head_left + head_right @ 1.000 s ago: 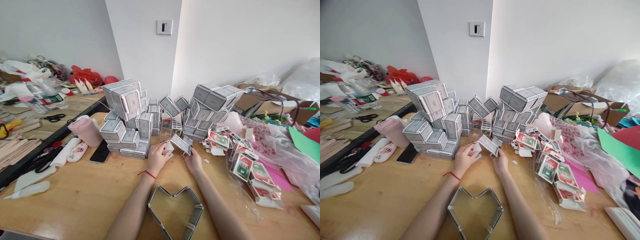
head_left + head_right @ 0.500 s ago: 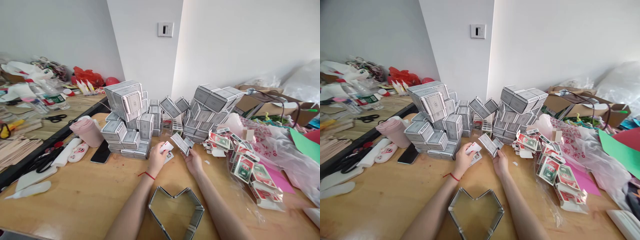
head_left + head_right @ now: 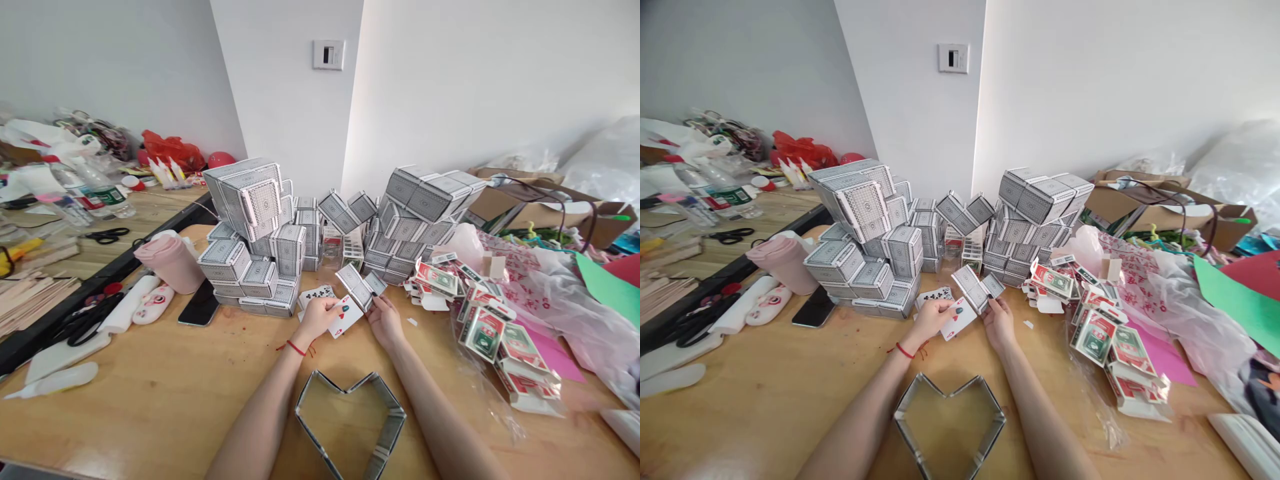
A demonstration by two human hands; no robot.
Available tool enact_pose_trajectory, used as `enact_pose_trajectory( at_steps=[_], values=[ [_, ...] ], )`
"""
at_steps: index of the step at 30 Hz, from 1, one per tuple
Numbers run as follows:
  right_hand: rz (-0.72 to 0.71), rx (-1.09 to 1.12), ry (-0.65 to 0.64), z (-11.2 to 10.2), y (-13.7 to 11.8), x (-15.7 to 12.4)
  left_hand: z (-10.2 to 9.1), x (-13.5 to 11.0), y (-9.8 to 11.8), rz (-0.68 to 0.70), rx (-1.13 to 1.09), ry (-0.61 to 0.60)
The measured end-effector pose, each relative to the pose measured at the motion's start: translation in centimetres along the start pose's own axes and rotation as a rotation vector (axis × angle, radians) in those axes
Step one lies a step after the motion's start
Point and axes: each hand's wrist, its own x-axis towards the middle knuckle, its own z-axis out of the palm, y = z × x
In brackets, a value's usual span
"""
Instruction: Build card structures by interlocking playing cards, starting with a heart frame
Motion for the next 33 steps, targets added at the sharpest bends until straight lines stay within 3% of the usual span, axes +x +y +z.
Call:
enact_pose_trajectory(
  at_steps=[16,23,33],
  values=[
    [-0.038,-0.042,-0.018,0.2,0.2,-0.3,-0.4,0.2,-0.9,0.010,0.123,0.039],
    [-0.043,-0.079,-0.033,0.4,0.2,-0.5,-0.3,0.0,-0.1,-0.018,0.128,-0.004],
    [-0.044,-0.075,-0.019,0.6,0.0,-0.5,0.0,0.5,-1.0,-0.020,0.115,0.092]
  ],
)
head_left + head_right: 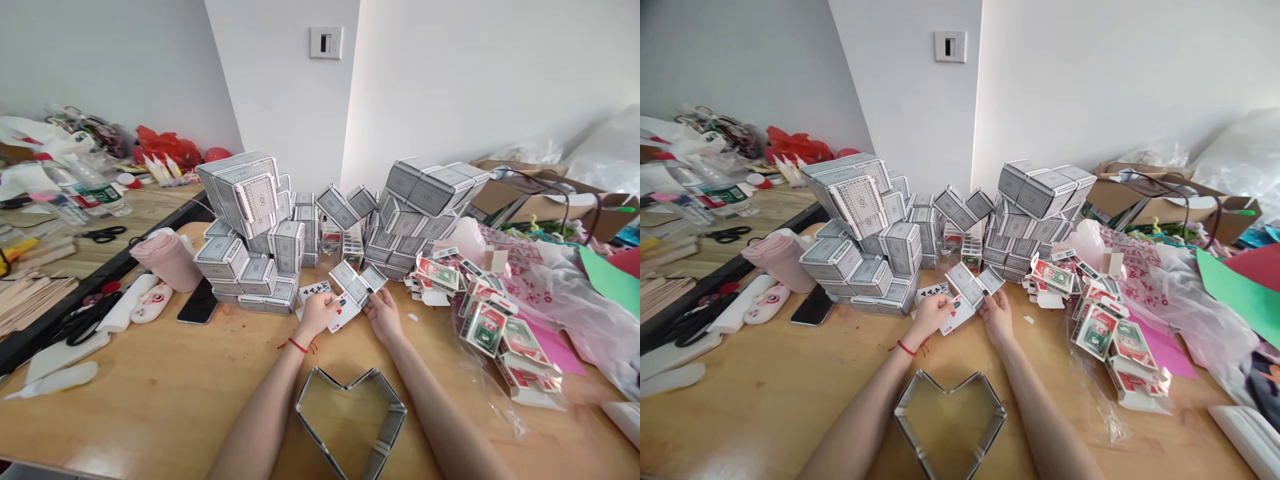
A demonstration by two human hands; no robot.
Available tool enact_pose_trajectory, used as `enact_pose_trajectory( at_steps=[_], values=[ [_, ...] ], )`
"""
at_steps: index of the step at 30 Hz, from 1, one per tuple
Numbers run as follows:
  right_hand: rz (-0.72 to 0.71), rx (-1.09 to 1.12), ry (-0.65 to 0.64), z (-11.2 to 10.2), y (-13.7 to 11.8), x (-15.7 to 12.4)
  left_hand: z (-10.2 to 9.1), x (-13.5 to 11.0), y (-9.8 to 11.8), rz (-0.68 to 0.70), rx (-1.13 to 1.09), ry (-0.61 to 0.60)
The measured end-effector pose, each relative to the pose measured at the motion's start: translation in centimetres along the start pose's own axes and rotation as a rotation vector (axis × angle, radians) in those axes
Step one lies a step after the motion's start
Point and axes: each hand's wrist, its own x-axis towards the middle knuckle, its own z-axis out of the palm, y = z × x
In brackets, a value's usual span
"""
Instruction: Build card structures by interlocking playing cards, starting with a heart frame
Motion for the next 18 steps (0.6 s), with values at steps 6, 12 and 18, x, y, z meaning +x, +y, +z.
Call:
enact_pose_trajectory(
  at_steps=[6,12,18],
  values=[
    [-0.008,0.001,-0.013,-0.14,0.01,0.19,0.15,0.01,-0.69,0.041,0.048,0.038],
    [-0.018,-0.004,-0.002,-0.01,0.01,0.17,0.21,-0.22,-0.52,0.075,0.092,0.099],
    [-0.026,-0.007,0.011,-0.11,-0.01,0.16,0.25,-0.40,-0.41,0.072,0.092,0.121]
  ],
)
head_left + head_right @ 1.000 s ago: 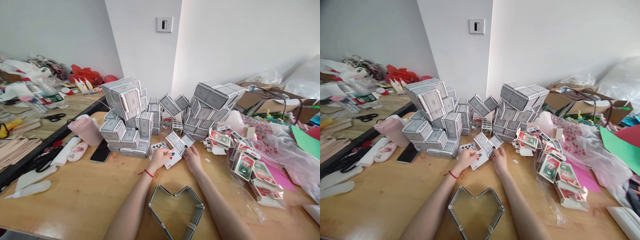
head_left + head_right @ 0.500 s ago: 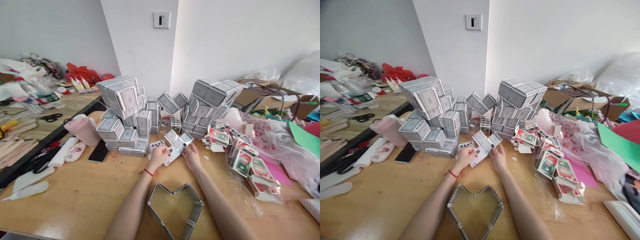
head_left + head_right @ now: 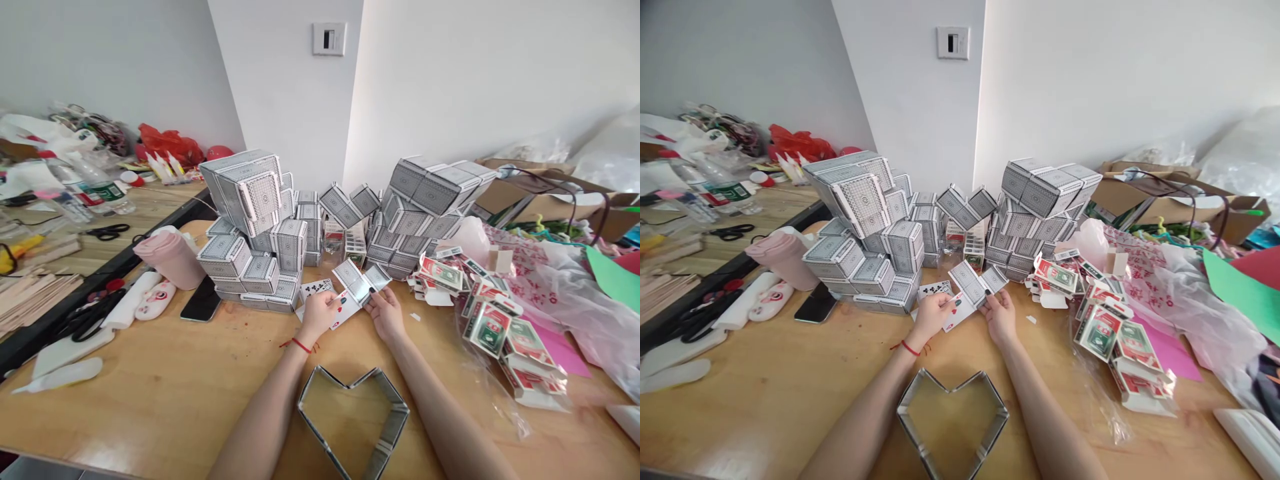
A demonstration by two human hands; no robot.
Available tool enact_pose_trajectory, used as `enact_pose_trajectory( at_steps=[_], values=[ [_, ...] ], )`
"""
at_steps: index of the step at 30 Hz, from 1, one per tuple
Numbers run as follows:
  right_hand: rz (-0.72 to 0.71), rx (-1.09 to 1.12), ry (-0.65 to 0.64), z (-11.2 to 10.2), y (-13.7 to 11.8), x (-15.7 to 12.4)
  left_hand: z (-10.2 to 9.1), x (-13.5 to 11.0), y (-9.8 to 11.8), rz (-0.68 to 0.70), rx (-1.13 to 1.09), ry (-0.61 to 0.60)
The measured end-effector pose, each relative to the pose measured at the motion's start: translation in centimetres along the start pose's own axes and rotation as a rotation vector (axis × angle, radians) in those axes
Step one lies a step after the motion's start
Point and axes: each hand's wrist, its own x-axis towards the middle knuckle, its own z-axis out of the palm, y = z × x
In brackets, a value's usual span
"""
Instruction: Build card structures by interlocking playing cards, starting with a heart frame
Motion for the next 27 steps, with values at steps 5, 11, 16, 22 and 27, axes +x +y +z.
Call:
enact_pose_trajectory(
  at_steps=[5,11,16,22,27],
  values=[
    [0.021,-0.005,0.016,-0.2,0.0,0.1,-0.1,0.1,-0.1,-0.030,-0.045,-0.002],
    [0.047,-0.023,0.007,-0.2,-0.1,0.1,-0.4,0.3,0.1,-0.065,-0.111,-0.026],
    [0.079,0.018,-0.039,-0.2,-0.7,0.0,-0.6,0.2,0.8,-0.053,-0.125,-0.071],
    [0.187,0.071,-0.064,-0.3,-1.5,-0.1,-0.4,0.0,1.3,-0.046,-0.178,-0.179],
    [0.100,0.074,-0.019,0.0,-1.2,0.2,-0.4,0.0,1.1,-0.058,-0.199,-0.190]
  ],
)
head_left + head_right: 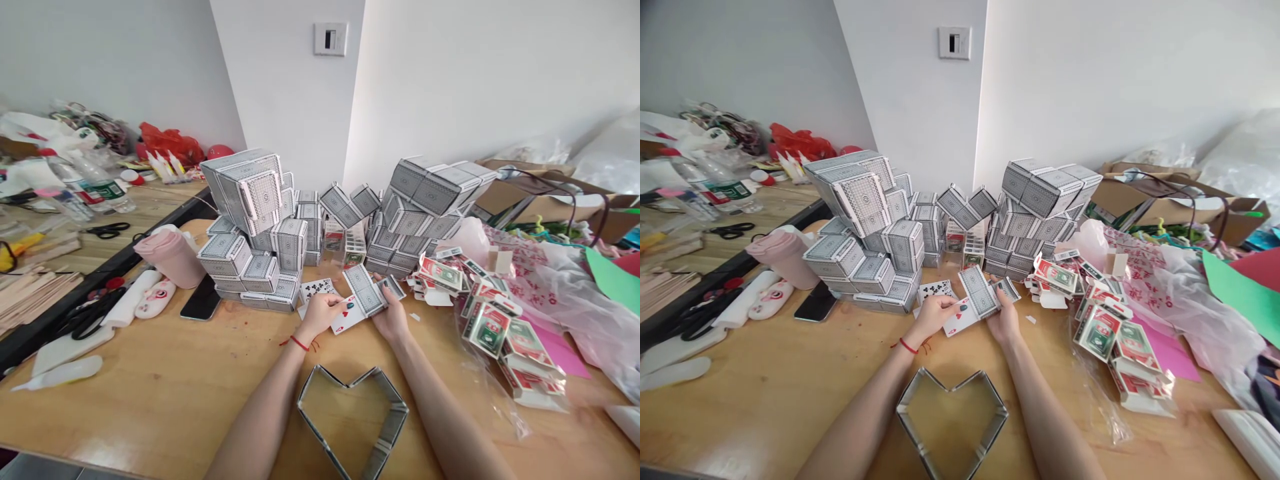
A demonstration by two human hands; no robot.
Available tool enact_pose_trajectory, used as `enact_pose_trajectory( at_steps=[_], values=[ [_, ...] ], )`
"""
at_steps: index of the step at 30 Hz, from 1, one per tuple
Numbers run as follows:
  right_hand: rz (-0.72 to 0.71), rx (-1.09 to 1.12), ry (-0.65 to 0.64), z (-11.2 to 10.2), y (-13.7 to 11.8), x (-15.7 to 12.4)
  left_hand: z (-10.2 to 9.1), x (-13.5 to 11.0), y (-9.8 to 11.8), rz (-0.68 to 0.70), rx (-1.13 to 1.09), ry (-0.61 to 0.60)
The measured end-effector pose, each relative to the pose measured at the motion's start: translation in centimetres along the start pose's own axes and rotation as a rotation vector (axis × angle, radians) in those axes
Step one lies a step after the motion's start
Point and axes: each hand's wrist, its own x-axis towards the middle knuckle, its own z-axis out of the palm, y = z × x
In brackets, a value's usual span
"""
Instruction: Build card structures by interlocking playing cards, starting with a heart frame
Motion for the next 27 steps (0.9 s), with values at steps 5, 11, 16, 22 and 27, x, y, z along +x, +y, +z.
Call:
enact_pose_trajectory(
  at_steps=[5,11,16,22,27],
  values=[
    [0.016,-0.048,-0.034,0.0,0.5,0.0,0.0,0.1,-0.1,-0.016,-0.014,0.028],
    [0.072,-0.042,-0.065,0.0,0.7,-0.2,0.0,0.1,0.1,-0.056,-0.031,0.016],
    [0.095,0.027,-0.086,-0.4,0.5,-0.1,0.1,0.2,0.4,-0.112,-0.137,0.022],
    [0.041,0.148,-0.134,-0.8,-0.1,0.1,0.2,-0.6,1.0,-0.235,-0.383,-0.238],
    [0.059,0.147,-0.087,-1.1,0.1,0.4,0.4,-0.7,0.8,-0.210,-0.351,-0.293]
  ],
)
